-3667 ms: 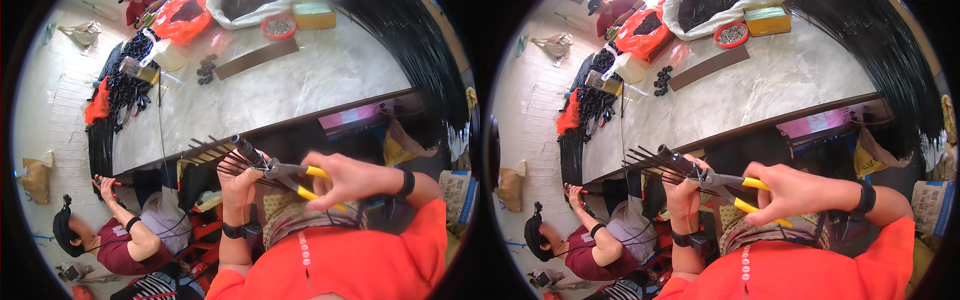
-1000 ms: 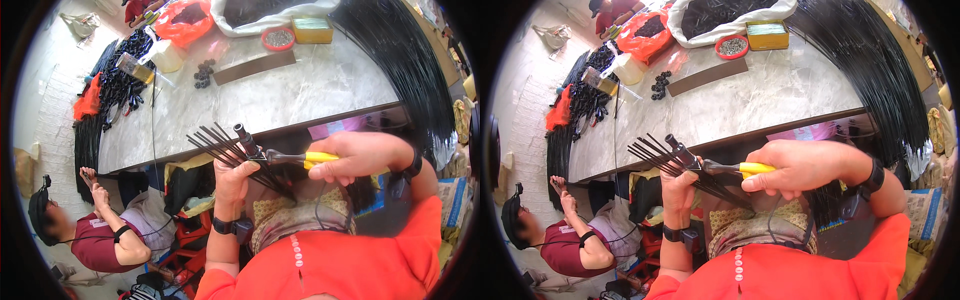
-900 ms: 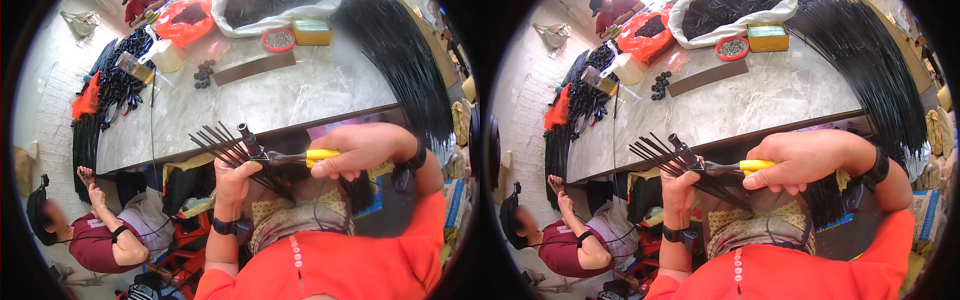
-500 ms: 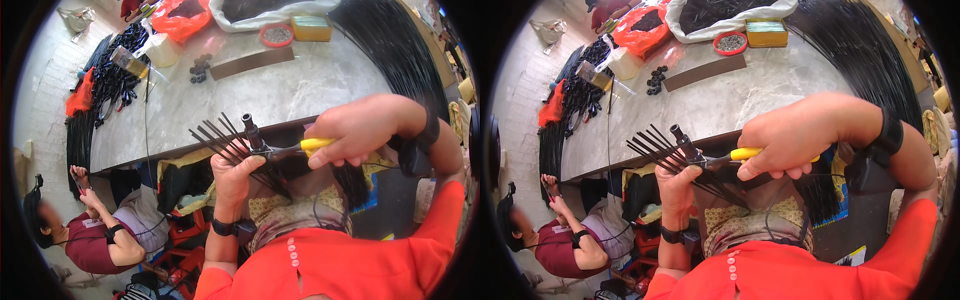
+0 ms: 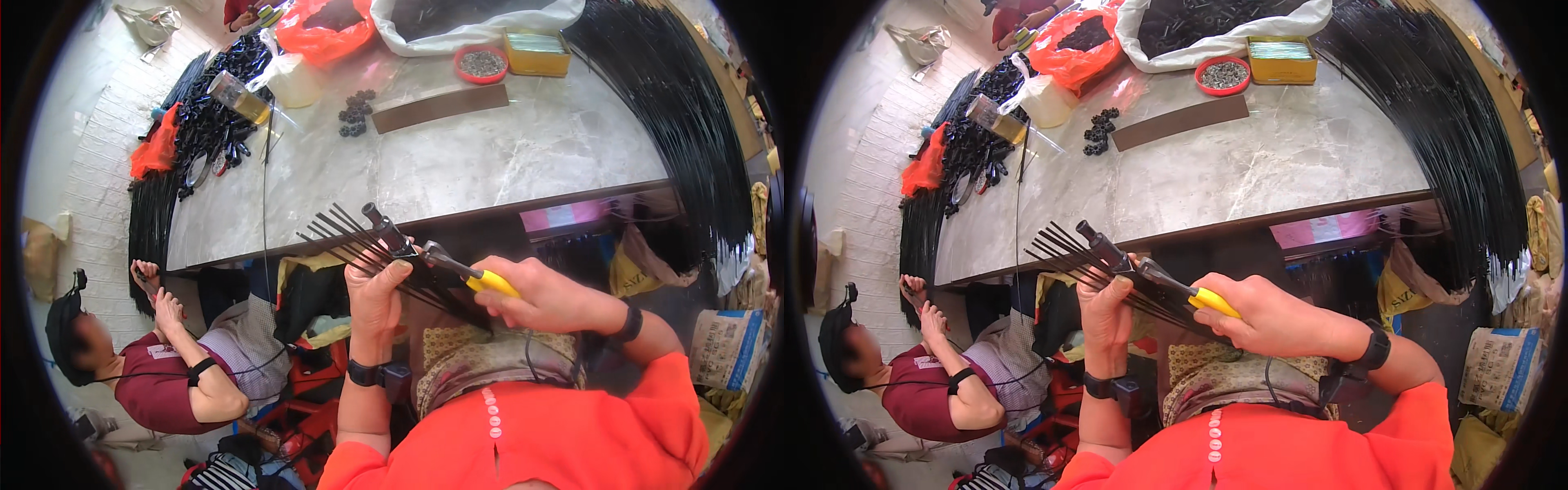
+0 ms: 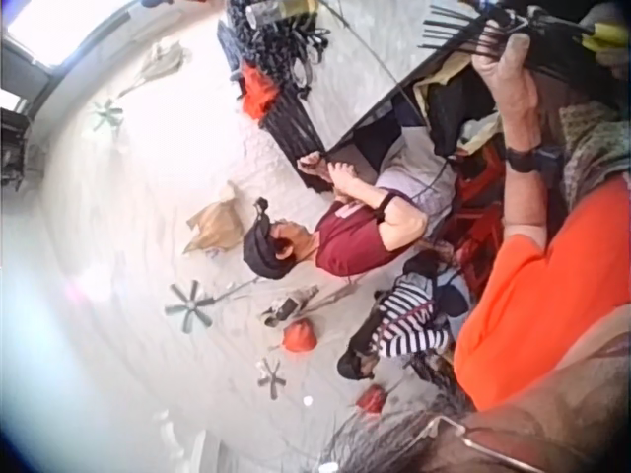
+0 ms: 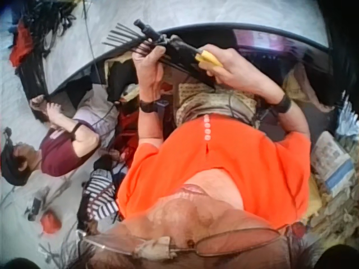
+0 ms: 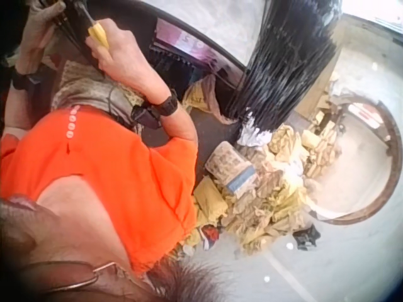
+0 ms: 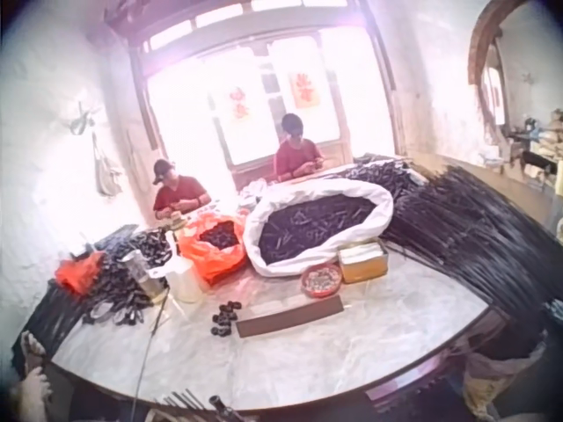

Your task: The person inserts black umbrella ribs into a central hub, secures them with a wire loop by hand, and uses yellow-handled pliers to twist and cut the wire.

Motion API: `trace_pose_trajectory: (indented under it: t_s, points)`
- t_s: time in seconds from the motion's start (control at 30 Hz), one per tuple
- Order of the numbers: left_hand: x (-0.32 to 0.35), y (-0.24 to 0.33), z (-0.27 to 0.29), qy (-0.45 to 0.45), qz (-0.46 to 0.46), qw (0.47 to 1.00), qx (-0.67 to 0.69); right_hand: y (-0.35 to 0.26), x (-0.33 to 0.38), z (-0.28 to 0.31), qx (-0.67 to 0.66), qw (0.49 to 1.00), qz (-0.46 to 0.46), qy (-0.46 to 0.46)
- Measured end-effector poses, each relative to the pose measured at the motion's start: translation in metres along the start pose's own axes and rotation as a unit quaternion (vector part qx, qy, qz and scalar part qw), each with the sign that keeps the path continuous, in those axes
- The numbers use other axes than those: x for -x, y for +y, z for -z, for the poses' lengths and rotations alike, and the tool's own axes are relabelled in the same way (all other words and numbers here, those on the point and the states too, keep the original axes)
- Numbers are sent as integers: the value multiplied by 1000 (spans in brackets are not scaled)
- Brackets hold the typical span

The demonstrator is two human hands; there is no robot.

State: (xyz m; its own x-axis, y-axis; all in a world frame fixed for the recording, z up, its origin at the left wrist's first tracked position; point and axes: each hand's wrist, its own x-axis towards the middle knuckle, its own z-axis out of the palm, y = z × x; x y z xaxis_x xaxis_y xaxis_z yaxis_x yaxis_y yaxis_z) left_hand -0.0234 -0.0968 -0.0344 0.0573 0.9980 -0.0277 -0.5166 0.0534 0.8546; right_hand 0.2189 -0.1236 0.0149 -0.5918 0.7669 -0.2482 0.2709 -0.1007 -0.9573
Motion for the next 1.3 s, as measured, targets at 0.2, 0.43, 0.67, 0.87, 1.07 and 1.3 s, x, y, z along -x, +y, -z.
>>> trace_pose_trajectory:
  t_s: [0.2,0.43,0.67,0.87,1.07,1.3]
  points:
    - [1,0,-2,-4,6,1000,13,3,-5,-4,-44,999,5,0]
    - [1,0,2,-22,14,1000,14,8,-4,-5,-45,999,10,3]
    - [2,0,1,-21,17,999,18,9,-4,-4,-35,999,9,-3]
    - [2,-1,-11,0,-4,1000,11,8,-2,-6,-29,1000,5,9]
    - [4,-6,-7,0,-12,1000,0,3,-1,-9,-35,999,-12,17]
    - [4,-8,-10,18,-26,999,-6,3,-2,-14,-19,999,-13,30]
